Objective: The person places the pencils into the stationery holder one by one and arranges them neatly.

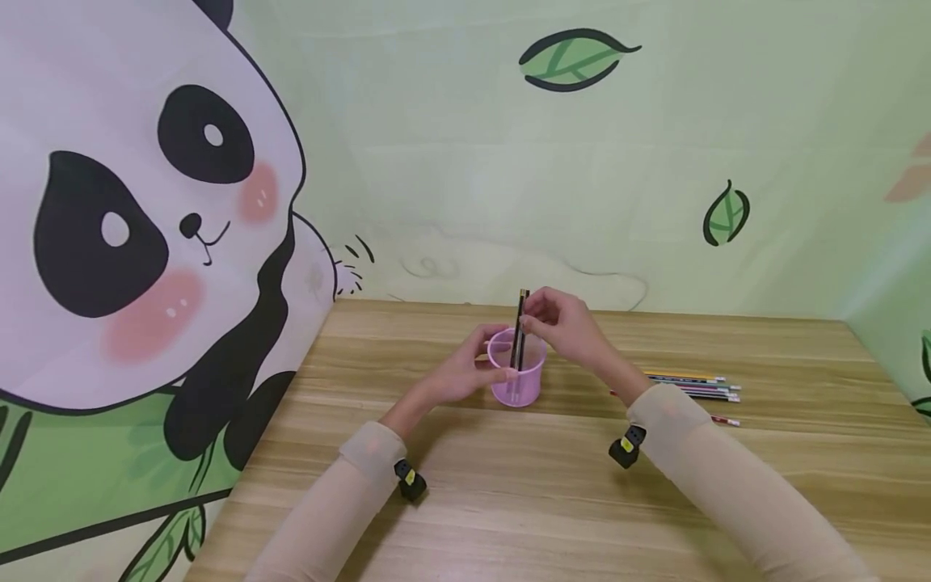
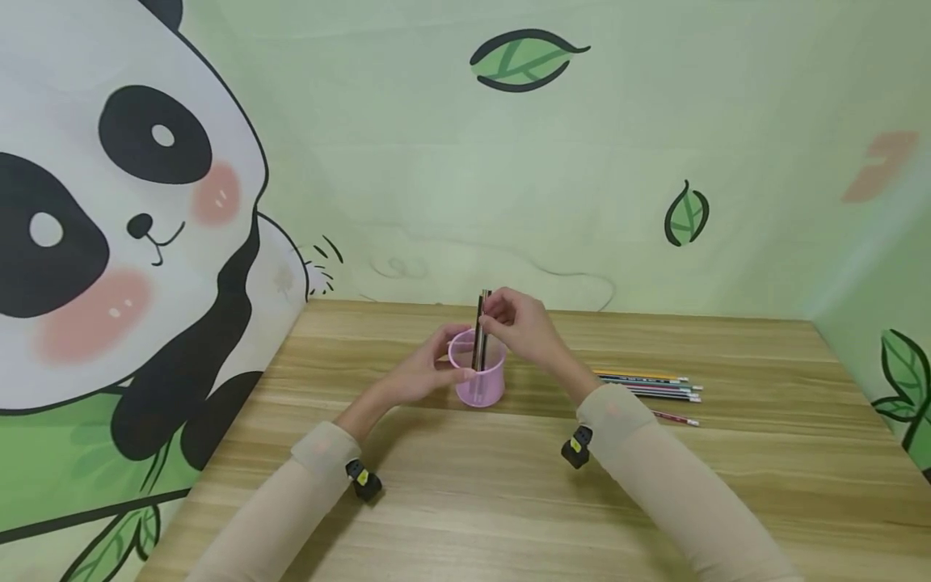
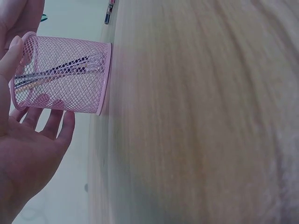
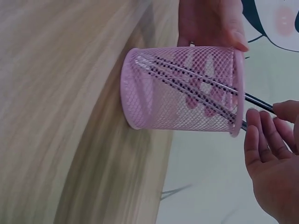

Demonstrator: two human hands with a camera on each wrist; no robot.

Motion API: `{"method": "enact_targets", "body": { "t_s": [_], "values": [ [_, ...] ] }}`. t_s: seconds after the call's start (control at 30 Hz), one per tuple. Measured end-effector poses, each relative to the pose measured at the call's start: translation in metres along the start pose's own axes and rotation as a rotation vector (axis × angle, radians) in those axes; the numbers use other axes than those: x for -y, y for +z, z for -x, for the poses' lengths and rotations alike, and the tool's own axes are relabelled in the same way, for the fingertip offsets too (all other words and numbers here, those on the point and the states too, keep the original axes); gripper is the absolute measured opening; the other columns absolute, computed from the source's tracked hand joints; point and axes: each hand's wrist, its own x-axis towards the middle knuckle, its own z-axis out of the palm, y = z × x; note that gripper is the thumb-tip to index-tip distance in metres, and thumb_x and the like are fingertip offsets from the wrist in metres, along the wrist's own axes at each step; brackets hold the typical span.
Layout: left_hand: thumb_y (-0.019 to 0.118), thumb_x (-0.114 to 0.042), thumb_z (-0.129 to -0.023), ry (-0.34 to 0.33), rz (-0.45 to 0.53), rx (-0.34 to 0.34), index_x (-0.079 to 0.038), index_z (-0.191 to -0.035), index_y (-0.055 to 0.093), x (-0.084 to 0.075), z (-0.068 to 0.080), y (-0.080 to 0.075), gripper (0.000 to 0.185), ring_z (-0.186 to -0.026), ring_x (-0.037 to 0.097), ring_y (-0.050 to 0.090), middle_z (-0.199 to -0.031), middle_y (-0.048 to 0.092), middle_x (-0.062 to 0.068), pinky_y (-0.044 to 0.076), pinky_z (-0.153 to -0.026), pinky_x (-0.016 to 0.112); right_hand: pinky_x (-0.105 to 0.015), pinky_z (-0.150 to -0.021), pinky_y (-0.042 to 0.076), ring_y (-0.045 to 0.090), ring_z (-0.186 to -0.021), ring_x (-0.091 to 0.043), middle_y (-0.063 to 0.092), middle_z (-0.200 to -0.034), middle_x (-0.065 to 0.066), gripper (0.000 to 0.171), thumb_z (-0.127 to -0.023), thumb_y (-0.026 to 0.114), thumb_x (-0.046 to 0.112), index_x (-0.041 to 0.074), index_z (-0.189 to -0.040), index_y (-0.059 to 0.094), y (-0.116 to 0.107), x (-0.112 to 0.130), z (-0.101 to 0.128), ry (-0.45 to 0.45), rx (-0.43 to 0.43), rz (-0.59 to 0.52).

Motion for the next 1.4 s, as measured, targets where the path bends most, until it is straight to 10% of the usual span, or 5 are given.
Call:
{"method": "enact_targets", "body": {
  "t_s": [0.87,1.4],
  "values": [
    [0.079,-0.016,-0.097,0.010,0.006,-0.008,-0.010,-0.158,0.036,0.001,-0.001,0.002,0.075,-0.145,0.029,0.048,-0.157,0.048,0.011,0.044,-0.120,0.042,-0.044,-0.085,0.058,0.065,-0.091,-0.024,0.071,-0.096,-0.009,0.007,-0.101,0.071,0.006,0.001,-0.105,0.072,-0.077,-0.050,0.035,0.063,0.091,0.408],
    [0.080,-0.023,-0.097,-0.008,-0.027,-0.014,-0.013,-0.159,0.035,-0.002,0.002,0.001,0.078,-0.147,0.030,0.046,-0.158,0.047,0.011,0.043,-0.121,0.042,-0.031,-0.071,0.054,0.062,-0.080,-0.016,0.069,-0.085,-0.002,0.004,-0.095,0.076,0.001,0.001,-0.094,0.072,-0.093,-0.097,0.060,0.109,0.193,0.489]
  ]
}}
